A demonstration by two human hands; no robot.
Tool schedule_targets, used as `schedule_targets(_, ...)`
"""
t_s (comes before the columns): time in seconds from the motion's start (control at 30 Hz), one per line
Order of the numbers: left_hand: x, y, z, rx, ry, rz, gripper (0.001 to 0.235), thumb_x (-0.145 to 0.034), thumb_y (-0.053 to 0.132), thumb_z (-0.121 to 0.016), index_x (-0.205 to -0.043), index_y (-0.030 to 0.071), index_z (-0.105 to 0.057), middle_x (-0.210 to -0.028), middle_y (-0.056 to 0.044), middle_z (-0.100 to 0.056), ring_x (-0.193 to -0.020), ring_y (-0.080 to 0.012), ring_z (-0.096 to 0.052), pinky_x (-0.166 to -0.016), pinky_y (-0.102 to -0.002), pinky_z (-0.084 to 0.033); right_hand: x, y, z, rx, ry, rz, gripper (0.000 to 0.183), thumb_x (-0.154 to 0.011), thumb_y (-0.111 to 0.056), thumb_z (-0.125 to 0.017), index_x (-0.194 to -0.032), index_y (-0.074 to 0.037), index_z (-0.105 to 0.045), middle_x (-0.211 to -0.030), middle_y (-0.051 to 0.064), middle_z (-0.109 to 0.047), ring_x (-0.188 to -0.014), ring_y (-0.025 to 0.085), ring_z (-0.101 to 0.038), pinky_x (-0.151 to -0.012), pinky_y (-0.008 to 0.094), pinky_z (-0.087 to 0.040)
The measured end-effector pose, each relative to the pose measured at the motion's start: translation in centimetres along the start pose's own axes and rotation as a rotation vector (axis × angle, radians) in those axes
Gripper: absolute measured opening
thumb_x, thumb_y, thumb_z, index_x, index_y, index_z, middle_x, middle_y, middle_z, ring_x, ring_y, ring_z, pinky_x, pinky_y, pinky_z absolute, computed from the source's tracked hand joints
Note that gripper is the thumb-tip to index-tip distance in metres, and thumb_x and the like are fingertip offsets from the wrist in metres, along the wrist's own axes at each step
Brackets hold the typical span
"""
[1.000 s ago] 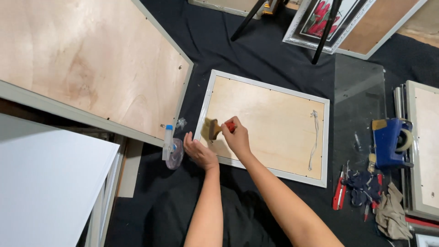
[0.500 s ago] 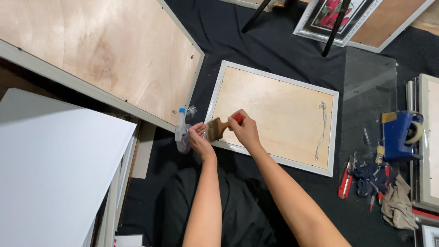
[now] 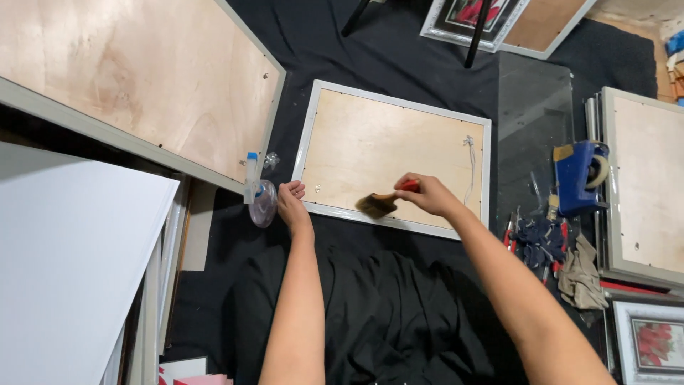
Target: The person places a wooden backing board onto a picture frame and uses a brush to press down the edges of the frame. The person then uses a utility knife to trim excess material along the frame's perimeter.
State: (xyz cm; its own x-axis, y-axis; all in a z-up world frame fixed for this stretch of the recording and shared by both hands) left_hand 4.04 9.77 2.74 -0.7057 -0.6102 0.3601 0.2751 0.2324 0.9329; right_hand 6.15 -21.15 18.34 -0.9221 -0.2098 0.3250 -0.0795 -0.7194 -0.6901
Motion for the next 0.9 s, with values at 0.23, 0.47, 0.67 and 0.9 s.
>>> schedule_targets(0.23, -0.5, -1.7, -0.5, -0.061, -0.039, 0.022, 0.05, -0.105, 0.045, -0.037, -0.105, 0.014, -0.075, -0.1, -0.011, -0.077, -0.093, -0.0248, -0.074, -0.084, -0.034, -0.054, 3.9, 2.3, 7.1, 0.427, -0.035, -0.199, 0.02, -0.092, -0.017, -0.073, -0.11, -0.008, -0.077, -0.105, 0.021, -0.08, -0.106, 0.04, -0.075, -0.096, 0.05, -0.055)
schedule_targets(0.47, 2.2, -0.5, -0.4, -0.372, -0.184, -0.045, 0.04, -0.102, 0.044, -0.042, -0.1, 0.019, -0.073, -0.098, -0.004, -0.078, -0.097, -0.022, -0.072, -0.09, -0.034, -0.054, 1.0, 0.8, 0.4, -0.06, 0.038, -0.004, 0.025, -0.09, -0.024, -0.08, -0.114, -0.023, -0.075, -0.101, 0.008, -0.079, -0.1, 0.027, -0.075, -0.092, 0.038, -0.057)
schedule_targets(0.67, 2.3, -1.3, -0.7, -0.511, -0.243, -0.056, 0.04, -0.101, 0.049, -0.046, -0.104, 0.018, -0.071, -0.108, -0.004, -0.076, -0.109, -0.0271, -0.068, -0.097, -0.038, -0.05, 4.3, 9.2, 4.3, -0.158, -0.009, -0.139, 0.024, -0.09, -0.011, -0.079, -0.114, -0.012, -0.075, -0.104, 0.019, -0.077, -0.092, 0.029, -0.076, -0.087, 0.038, -0.062)
schedule_targets(0.9, 3.0, -2.7, -2.7, -0.878, -0.277, -0.211, 0.044, -0.096, 0.054, -0.061, -0.123, 0.02, -0.06, -0.136, -0.002, -0.049, -0.127, -0.0297, -0.048, -0.111, -0.043, -0.038, 11.1, 17.5, 15.0, 0.508, 0.154, -0.379, 0.02, -0.093, -0.031, -0.075, -0.111, -0.023, -0.078, -0.104, 0.012, -0.081, -0.107, 0.035, -0.074, -0.097, 0.045, -0.056)
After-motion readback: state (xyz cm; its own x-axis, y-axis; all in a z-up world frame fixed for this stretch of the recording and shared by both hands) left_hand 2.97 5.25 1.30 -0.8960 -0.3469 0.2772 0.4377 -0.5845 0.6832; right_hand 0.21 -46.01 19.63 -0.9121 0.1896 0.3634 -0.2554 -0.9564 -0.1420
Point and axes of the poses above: each hand's wrist, its own x-axis away from the middle knuckle, its own z-axis out of the back of the hand, y = z × x, the point moved 5 cm from there along -x, towards the middle knuckle
